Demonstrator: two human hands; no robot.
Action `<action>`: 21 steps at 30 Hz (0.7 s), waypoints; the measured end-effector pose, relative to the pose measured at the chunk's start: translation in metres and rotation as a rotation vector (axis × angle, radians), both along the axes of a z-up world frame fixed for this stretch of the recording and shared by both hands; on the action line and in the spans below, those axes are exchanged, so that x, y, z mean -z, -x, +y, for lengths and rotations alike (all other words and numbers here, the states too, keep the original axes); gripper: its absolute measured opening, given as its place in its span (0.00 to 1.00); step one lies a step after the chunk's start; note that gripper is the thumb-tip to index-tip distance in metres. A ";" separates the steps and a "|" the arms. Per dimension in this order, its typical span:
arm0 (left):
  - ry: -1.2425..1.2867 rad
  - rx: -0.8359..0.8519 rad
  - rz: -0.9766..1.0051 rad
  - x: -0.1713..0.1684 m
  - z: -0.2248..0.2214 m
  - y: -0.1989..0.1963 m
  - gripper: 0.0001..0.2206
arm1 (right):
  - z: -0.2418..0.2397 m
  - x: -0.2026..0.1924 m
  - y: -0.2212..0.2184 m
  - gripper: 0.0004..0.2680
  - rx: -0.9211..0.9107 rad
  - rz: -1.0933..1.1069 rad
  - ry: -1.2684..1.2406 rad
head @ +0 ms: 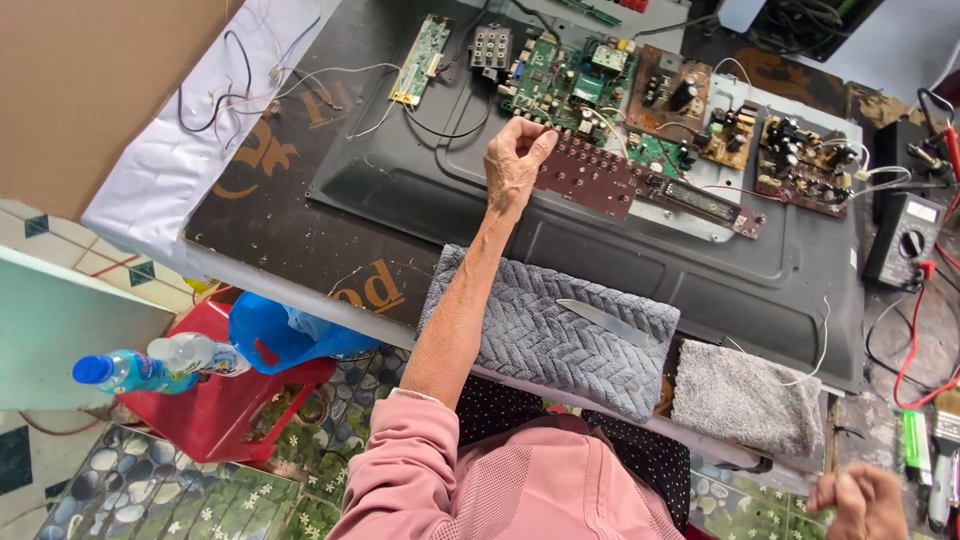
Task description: Connecting a button interface board to the main logic board of a television using ribbon cables.
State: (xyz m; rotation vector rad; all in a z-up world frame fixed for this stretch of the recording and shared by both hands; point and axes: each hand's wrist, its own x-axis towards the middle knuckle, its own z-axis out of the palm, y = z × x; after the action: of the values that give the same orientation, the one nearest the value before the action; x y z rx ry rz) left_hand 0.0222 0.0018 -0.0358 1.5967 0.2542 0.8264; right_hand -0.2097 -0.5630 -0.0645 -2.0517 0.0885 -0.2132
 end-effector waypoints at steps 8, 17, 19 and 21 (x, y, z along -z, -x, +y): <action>-0.044 -0.063 -0.003 0.003 -0.003 -0.005 0.07 | -0.085 0.123 0.048 0.11 0.471 0.459 0.177; -0.081 -0.041 -0.087 -0.003 -0.007 -0.003 0.03 | -0.121 0.257 0.029 0.08 0.596 0.671 -0.415; -0.092 -0.026 -0.106 -0.005 -0.009 -0.001 0.02 | -0.114 0.258 0.021 0.09 0.622 0.597 -0.513; -0.142 -0.045 -0.155 -0.007 -0.010 -0.003 0.02 | -0.093 0.233 0.011 0.08 0.451 0.415 -0.592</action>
State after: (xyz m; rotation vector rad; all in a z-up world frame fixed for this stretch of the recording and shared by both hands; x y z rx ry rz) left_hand 0.0253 -0.0081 -0.0286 1.6538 0.1232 1.0171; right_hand -0.2205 -0.6561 -0.2979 -1.4321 0.7820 -0.0235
